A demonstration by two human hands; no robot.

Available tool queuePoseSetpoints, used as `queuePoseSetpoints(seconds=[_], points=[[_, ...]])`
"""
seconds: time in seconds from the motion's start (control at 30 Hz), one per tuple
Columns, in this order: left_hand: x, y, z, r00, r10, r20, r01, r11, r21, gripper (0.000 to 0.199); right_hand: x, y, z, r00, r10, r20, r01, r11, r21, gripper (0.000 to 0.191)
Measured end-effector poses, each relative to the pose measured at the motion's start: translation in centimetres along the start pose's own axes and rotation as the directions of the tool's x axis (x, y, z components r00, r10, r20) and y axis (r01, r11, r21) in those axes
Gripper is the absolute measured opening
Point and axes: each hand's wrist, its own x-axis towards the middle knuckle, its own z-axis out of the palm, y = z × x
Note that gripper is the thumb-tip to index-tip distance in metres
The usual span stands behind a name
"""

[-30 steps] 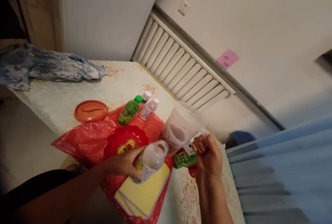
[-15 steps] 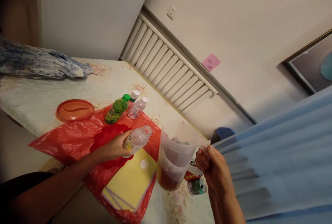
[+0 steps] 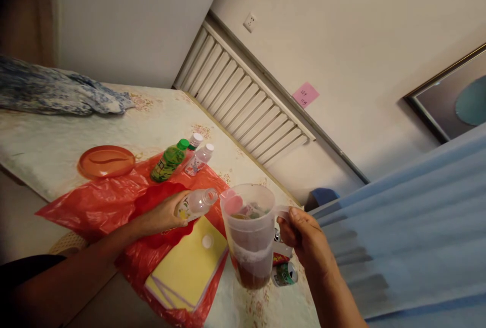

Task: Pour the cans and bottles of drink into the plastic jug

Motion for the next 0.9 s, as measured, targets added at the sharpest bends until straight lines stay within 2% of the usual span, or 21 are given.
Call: queuePoseSetpoints(seconds=[0.47, 0.8, 0.9], points=[[-0.2, 0.6, -0.2, 1.000, 0.016, -0.017, -0.015, 0.998, 0.054, 0.061, 2.5, -1.5, 0.8, 0.997, 0.049, 0.055, -0.040, 0.987, -0.158, 0.050], [-0.2, 0.1, -0.3, 0.998, 0.043, -0.042, -0.040, 0.997, 0.062, 0.059, 3.1, -2.8, 1.8, 0.995, 0.061, 0.085, -0.038, 0.969, -0.245, 0.050], [-0.3, 0.5, -0.4, 1.000, 0.010, -0.025, -0.009, 1.000, 0.030, 0.060, 3.3, -3.2, 2.0, 0.993, 0.073, 0.091, -0.046, 0.962, -0.268, 0.051]])
